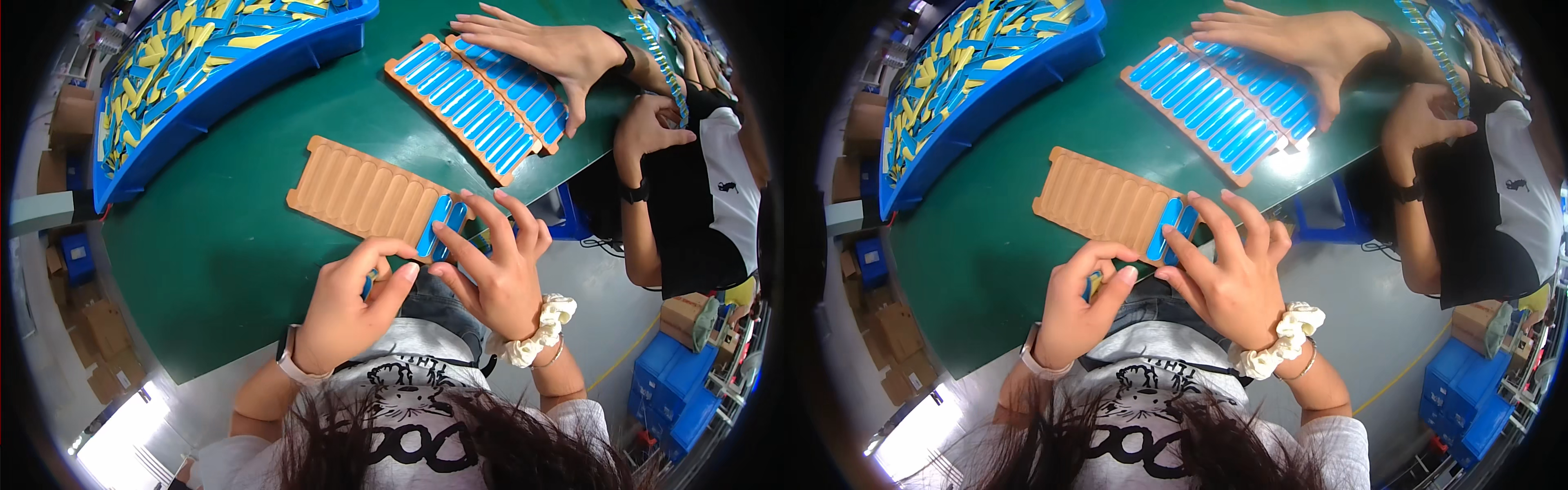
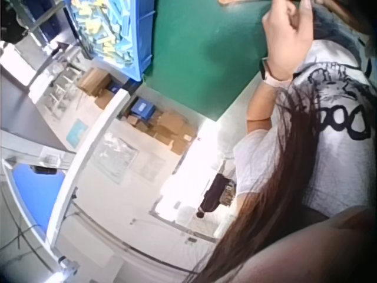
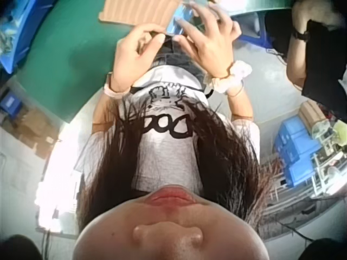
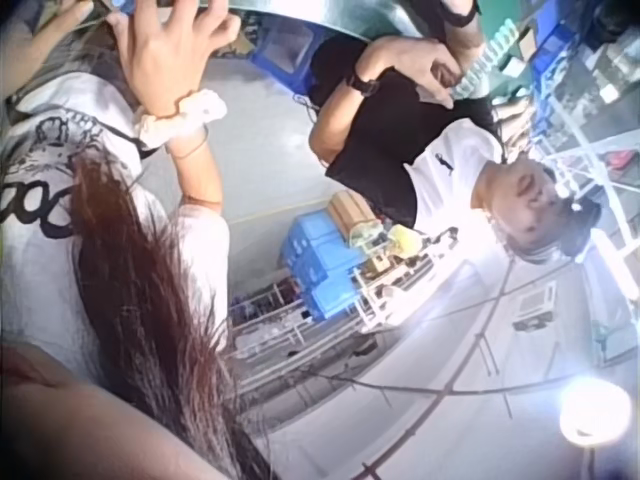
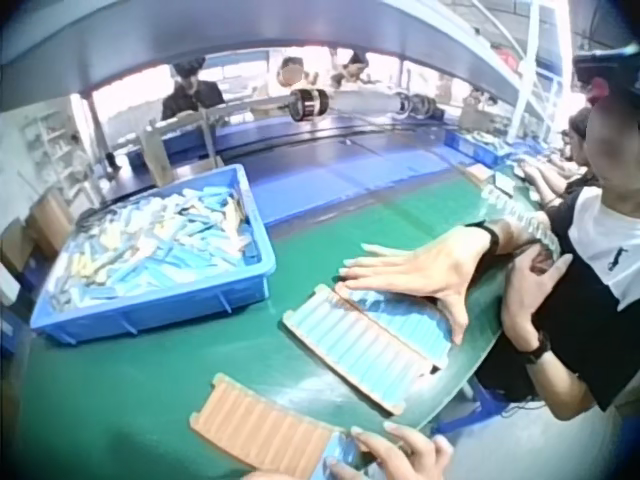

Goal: The person retrieves plastic pieces from a container and a strip, and inserts them one by one into slots on assembly trays by hand.

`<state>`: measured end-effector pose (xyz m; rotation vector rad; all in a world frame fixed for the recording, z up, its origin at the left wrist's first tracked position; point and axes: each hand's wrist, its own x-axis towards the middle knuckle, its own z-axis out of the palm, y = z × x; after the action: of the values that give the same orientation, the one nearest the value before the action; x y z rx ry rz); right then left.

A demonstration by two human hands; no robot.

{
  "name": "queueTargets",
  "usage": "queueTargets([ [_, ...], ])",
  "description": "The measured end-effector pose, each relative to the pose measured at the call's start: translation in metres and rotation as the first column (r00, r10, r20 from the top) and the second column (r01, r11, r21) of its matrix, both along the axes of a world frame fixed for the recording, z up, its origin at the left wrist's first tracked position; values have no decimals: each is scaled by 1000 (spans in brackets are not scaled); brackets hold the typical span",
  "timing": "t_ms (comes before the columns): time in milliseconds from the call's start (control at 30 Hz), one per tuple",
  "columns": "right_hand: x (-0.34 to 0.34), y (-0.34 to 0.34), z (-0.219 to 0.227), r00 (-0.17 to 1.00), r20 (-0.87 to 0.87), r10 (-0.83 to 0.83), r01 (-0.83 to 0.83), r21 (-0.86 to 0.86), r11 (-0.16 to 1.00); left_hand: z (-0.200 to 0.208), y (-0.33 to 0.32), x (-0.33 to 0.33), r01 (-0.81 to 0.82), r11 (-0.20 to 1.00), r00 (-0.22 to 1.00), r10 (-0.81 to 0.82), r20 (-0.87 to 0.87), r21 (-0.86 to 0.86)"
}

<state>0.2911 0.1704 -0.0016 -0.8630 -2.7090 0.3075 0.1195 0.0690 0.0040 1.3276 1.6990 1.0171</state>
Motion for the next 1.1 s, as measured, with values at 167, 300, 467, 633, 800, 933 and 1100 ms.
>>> queueTargets([
  [167, -6, 1, 12, 996, -89, 29, -28, 17, 999, 6, -6, 0, -177, 940, -343, 218, 914, -290],
  [300, -3, -6, 19, 847, -513, 142, -284, -209, 936, 16, -11, -2, -254, 943, -255, 150, 955, -215],
  [467, -24, -29, 25, 849, -527, 22, -258, -380, 888, 20, -2, 4, -331, 933, 13, 155, 988, -142],
  [633, -26, -16, 29, 883, -375, 281, -428, -402, 809, 9, -6, 1, -198, 960, -98, 183, 978, -199],
  [800, -20, -12, 20, 871, -362, 333, -432, -238, 870, 1, -5, 2, -131, 972, -355, 138, 924, -195],
  [933, -16, -6, 18, 850, -477, 224, -289, -66, 955, 2, -6, -2, 11, 977, -248, 209, 946, -213],
  [1100, -18, -2, 23, 829, -524, 193, -364, -245, 898, -3, -10, -6, 2, 950, -260, 302, 917, -313],
])
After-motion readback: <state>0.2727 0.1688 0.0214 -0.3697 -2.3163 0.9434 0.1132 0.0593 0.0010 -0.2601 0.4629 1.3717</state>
